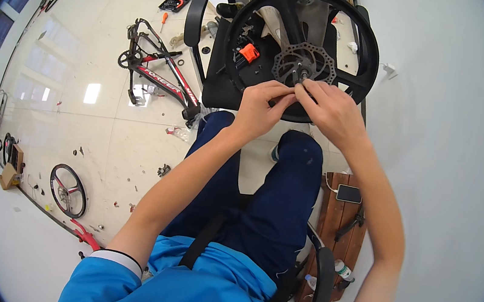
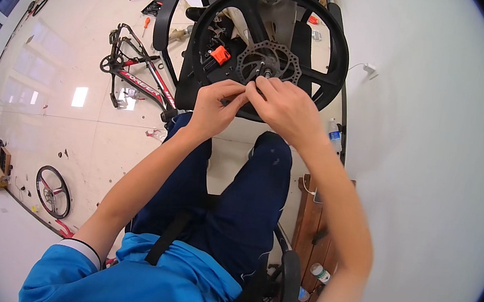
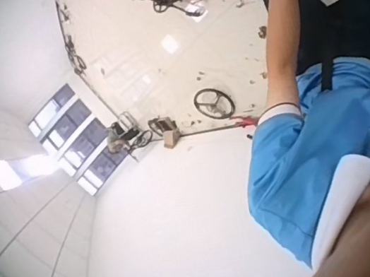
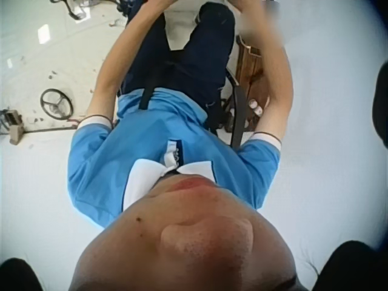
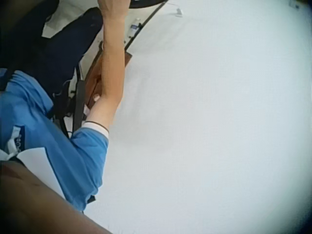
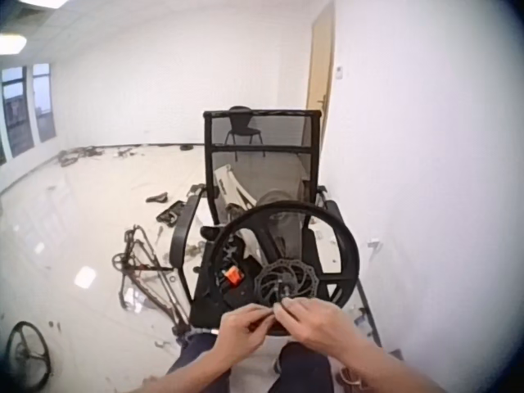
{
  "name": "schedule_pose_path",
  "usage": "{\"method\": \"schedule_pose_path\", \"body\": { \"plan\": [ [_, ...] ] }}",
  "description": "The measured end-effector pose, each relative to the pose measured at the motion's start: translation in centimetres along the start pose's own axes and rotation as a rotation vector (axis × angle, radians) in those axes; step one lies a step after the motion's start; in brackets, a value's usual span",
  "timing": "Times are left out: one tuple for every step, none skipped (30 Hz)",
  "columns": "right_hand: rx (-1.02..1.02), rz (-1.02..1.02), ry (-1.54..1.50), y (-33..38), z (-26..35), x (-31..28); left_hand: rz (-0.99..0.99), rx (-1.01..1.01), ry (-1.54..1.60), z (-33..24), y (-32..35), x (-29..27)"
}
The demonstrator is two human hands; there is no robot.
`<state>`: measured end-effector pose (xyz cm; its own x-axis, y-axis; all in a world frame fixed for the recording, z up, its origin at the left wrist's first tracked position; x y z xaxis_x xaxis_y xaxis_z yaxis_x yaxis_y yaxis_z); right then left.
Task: The person uses a hex key to tighten bolts on a bicycle disc brake rotor mounted on a hub. They repeatedly insert the tool, turn it to secure the bolts, and check the rotor's alignment while seated.
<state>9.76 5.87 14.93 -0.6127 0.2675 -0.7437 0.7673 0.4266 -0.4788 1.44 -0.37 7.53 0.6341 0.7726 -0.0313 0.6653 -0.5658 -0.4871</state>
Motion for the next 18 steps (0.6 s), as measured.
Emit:
{"method": "schedule_pose_path", "body": {
  "plan": [
    [-0.076, -0.001, 0.059, -0.1, 0.1, 0.2, 0.008, -0.047, 0.045, 0.7, 0.3, 0.1],
    [-0.135, 0.037, 0.073, -0.1, 0.2, 0.8, 0.005, -0.096, 0.103, 1.5, 0.7, 0.2],
    [-0.193, 0.075, 0.087, 0.0, 0.4, 1.3, 0.003, -0.145, 0.162, 2.3, 1.0, 0.5],
    [-0.252, 0.108, 0.102, 0.0, 0.5, 1.9, 0.0, -0.19, 0.217, 3.2, 1.1, 0.6],
    [-0.286, 0.11, 0.104, -0.2, 0.6, 2.2, -0.027, -0.243, 0.239, 4.0, 1.5, 0.3],
    [-0.32, 0.114, 0.107, -0.4, 0.8, 2.5, -0.053, -0.295, 0.261, 4.8, 1.9, 0.0],
    [-0.354, 0.12, 0.11, -0.4, 0.9, 2.7, -0.079, -0.349, 0.285, 5.6, 2.5, -0.2],
    [-0.365, 0.13, 0.121, -0.4, 0.9, 3.0, -0.098, -0.38, 0.276, 6.3, 3.1, -0.6],
    [-0.376, 0.141, 0.132, -0.2, 0.8, 3.3, -0.117, -0.411, 0.267, 7.0, 3.7, -1.3],
    [-0.383, 0.154, 0.145, -0.1, 0.7, 3.5, -0.132, -0.443, 0.259, 7.6, 4.4, -1.9],
    [-0.383, 0.151, 0.156, 0.0, 0.7, 3.5, -0.114, -0.454, 0.207, 8.0, 5.3, -2.6],
    [-0.383, 0.147, 0.167, 0.1, 0.8, 3.6, -0.125, -0.503, 0.191, 9.3, 6.7, -3.5],
    [-0.385, 0.142, 0.178, 0.2, 0.9, 3.6, -0.139, -0.552, 0.175, 10.8, 8.4, -4.6],
    [-0.393, 0.128, 0.182, 0.3, 1.0, 3.6, -0.152, -0.601, 0.158, 11.8, 9.8, -5.3],
    [-0.4, 0.115, 0.187, 0.4, 1.0, 3.6, -0.204, -0.583, 0.203, 12.4, 10.8, -6.0],
    [-0.405, 0.112, 0.196, 0.7, 0.8, 3.5, -0.199, -0.576, 0.224, 12.2, 11.0, -6.1],
    [-0.393, 0.101, 0.181, 1.0, 0.6, 3.4, -0.194, -0.569, 0.244, 11.9, 11.0, -6.2],
    [-0.381, 0.09, 0.166, 1.4, 0.6, 3.6, -0.189, -0.562, 0.265, 11.7, 11.0, -6.2]
  ]
}}
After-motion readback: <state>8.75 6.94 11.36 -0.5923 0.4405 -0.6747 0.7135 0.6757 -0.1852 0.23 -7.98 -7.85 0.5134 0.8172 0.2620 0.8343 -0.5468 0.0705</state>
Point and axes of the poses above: each hand's wrist, its own y-axis away from the middle knuckle, its own x-axis out of the palm, z = x × y, the point moved 9 cm from there along -y, towards the middle knuckle, and after that the axes turned 13 degrees about y, right-handed, at the moved point
